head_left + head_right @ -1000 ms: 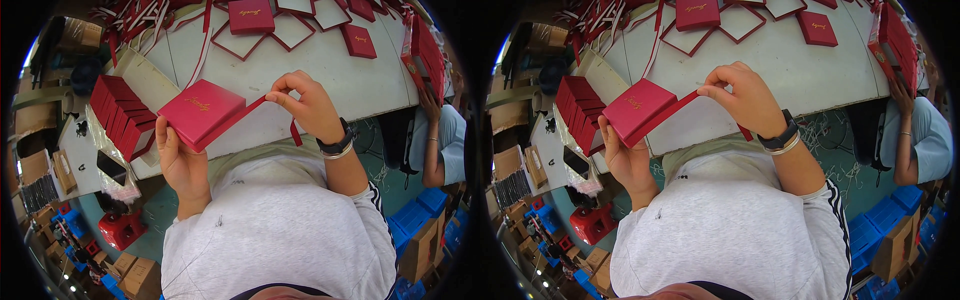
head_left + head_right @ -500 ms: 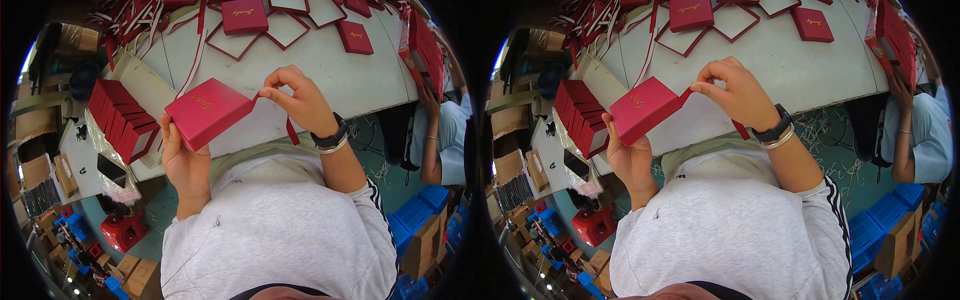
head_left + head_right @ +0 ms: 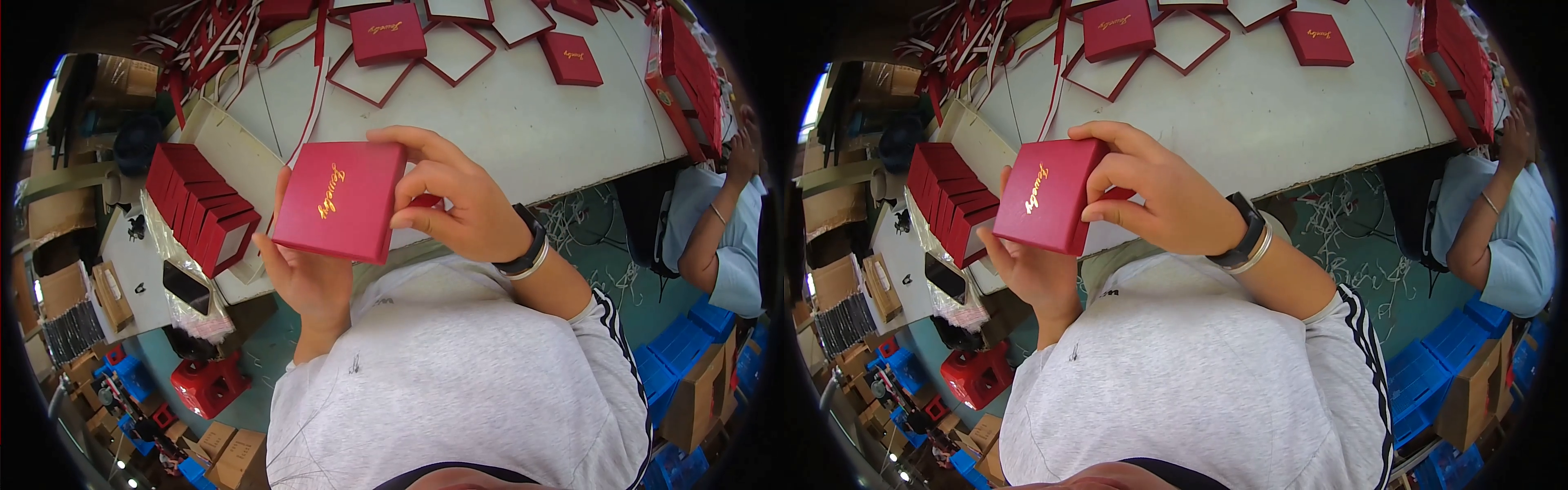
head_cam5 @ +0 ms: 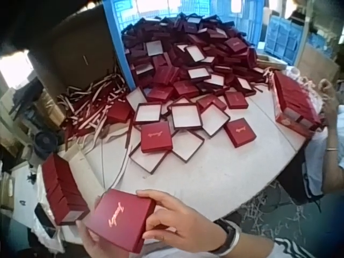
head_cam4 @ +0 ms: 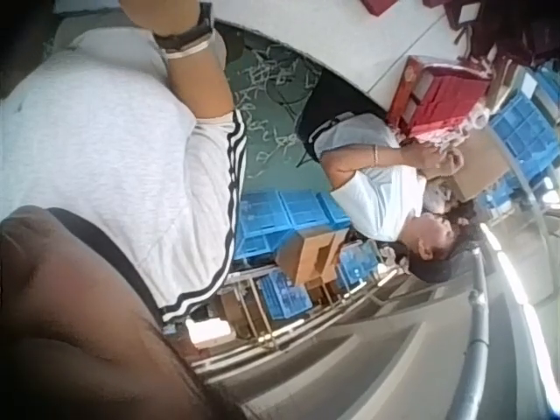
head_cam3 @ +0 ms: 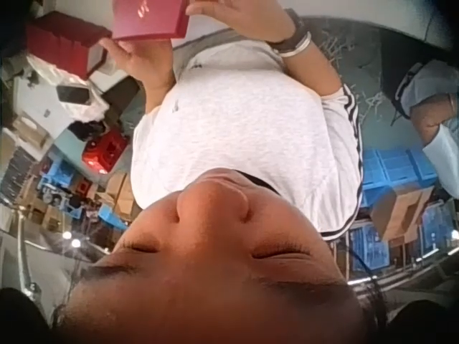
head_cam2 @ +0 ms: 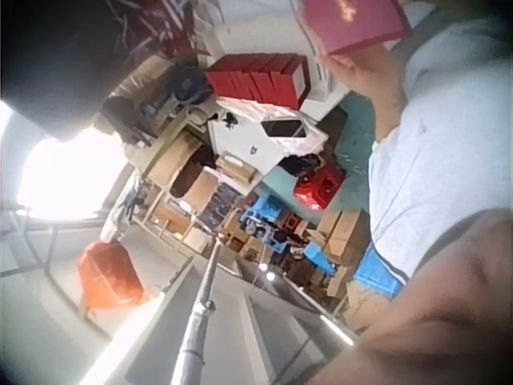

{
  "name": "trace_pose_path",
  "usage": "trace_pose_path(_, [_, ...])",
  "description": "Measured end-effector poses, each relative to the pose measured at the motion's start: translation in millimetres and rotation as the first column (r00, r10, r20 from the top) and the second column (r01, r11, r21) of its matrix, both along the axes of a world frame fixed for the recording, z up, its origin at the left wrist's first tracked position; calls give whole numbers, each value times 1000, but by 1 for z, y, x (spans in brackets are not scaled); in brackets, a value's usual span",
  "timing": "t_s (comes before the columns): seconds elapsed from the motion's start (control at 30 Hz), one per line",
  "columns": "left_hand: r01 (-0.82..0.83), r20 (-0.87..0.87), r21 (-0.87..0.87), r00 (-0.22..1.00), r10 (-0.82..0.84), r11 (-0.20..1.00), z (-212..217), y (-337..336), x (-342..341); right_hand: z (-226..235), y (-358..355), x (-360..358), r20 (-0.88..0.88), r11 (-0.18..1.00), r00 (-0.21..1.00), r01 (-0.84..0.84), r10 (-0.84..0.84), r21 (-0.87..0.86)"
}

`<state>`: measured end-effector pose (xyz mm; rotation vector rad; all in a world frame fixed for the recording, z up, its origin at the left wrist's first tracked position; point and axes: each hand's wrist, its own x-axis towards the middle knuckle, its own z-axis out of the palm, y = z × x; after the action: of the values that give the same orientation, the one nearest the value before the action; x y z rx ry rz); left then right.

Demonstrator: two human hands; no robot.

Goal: Attaching ribbons to red jewelry boxes and organizing them into stacks within a manufacturing environment.

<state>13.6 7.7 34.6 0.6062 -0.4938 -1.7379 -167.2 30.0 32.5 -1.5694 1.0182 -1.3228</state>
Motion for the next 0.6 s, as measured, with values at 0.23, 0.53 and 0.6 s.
trace_pose_path(0.23, [-60, 489, -192, 860, 149, 980, -18, 10, 16, 11, 10, 5, -96, 987, 989, 98, -110, -127])
trace_pose_path(0.53, [64, 725, -476, 594, 350, 877, -8, 11, -4, 10, 15, 23, -59, 988, 987, 151, -151, -14])
trace_pose_path(0.6, [-56, 601, -597, 629, 492, 800, -11, 7, -7, 10, 15, 24, -68, 991, 988, 134, -136, -21])
